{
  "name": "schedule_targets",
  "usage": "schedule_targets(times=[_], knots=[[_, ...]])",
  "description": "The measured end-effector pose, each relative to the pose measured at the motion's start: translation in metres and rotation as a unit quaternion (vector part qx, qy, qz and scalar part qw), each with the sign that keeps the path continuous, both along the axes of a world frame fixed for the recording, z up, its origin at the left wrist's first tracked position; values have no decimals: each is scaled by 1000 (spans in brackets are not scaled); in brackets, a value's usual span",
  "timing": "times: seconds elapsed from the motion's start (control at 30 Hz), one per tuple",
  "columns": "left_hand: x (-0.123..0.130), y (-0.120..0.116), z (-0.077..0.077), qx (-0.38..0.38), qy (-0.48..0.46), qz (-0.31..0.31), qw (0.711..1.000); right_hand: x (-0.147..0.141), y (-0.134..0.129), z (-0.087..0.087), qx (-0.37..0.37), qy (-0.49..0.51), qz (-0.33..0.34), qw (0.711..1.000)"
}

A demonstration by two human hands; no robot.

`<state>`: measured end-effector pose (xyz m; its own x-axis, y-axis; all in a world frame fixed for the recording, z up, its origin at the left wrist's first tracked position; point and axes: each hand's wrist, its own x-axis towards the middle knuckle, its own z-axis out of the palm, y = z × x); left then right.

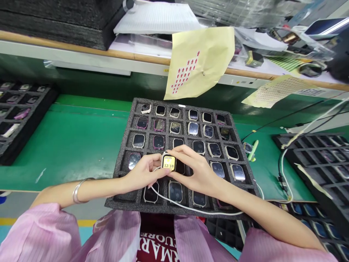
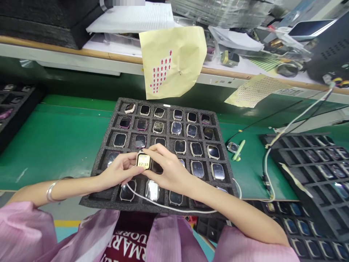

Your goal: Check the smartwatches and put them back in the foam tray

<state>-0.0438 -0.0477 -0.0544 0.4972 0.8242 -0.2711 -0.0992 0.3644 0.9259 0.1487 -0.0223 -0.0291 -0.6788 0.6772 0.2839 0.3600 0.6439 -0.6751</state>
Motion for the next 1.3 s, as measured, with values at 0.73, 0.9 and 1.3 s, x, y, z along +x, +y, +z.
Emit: schedule_targets(times=[0.73,0.9,1.3], knots=[[-2,-1,-1,-4,-5,-34,999,8,8,-10,-108,89,28,990],[-7,2,1,-7,-102,-95,990,9,12,-15,-294,213,84,928],[-3,-10,-3,57,4,0,998,14,13,-3,-97,114,114,982]])
